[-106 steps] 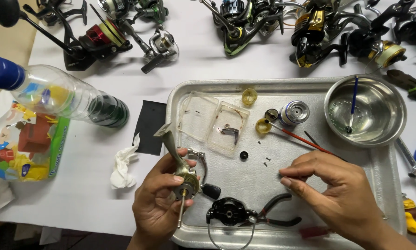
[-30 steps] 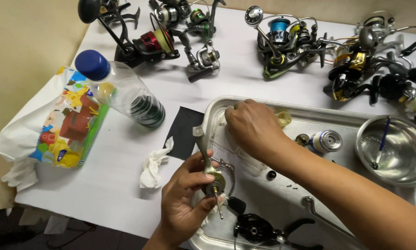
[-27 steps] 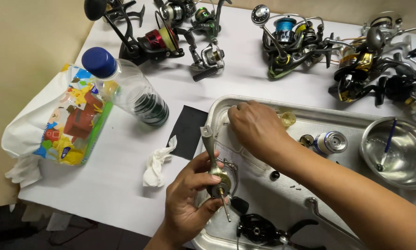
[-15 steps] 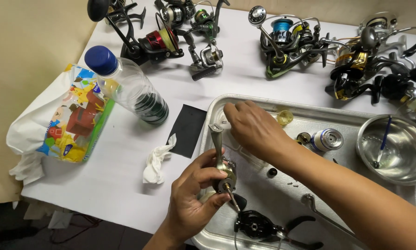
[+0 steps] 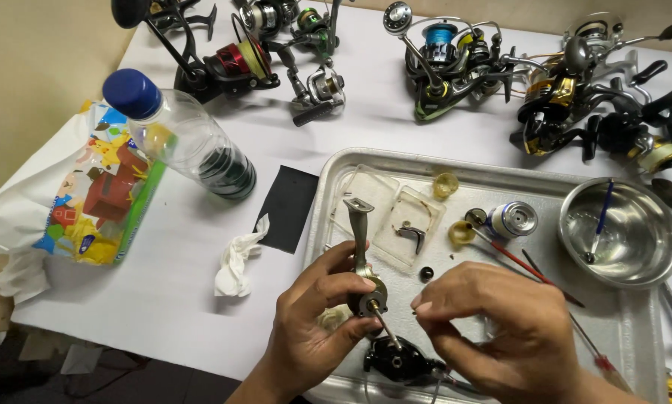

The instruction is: Disassembling and reassembling a fishing reel to maintain or repair the internal mechanism

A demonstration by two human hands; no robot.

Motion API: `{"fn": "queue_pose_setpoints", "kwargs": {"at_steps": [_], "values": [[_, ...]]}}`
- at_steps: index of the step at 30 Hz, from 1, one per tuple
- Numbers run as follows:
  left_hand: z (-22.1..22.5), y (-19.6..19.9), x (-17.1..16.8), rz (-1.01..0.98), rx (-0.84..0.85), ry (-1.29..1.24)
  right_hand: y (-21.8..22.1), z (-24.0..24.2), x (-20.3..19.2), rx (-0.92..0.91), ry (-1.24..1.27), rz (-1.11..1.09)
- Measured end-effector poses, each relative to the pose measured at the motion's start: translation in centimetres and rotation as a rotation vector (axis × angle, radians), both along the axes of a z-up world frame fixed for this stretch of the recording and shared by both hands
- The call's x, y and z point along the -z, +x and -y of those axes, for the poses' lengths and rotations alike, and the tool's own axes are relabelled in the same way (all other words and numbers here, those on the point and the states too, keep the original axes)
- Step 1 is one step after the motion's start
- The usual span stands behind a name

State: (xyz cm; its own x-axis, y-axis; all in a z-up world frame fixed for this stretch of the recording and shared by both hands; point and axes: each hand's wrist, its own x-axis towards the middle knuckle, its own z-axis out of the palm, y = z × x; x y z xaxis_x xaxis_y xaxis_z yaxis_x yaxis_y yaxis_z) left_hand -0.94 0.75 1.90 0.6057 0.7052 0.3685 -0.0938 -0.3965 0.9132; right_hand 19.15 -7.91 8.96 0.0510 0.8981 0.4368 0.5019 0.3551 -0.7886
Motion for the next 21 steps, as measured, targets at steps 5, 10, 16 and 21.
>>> {"fn": "queue_pose_setpoints", "kwargs": {"at_steps": [5, 10, 16, 21], "values": [[0.5, 0.7, -0.5, -0.025, 0.021, -0.052, -0.3, 0.9, 1.5, 0.037, 0.035, -0.017], [0.8, 0.9, -0.4, -0.041, 0.014, -0.081, -0.5, 1.2, 2.3, 0.053, 0.043, -0.040], [0.8, 1.2, -0.5, -0.032, 0.031, -0.089, -0.4, 1.1, 2.7, 0.082, 0.042, -0.007], [0.7, 1.6, -0.4, -0.043, 0.015, -0.071, -0.1, 1.2, 3.4, 0.089, 0.053, 0.037]]}}
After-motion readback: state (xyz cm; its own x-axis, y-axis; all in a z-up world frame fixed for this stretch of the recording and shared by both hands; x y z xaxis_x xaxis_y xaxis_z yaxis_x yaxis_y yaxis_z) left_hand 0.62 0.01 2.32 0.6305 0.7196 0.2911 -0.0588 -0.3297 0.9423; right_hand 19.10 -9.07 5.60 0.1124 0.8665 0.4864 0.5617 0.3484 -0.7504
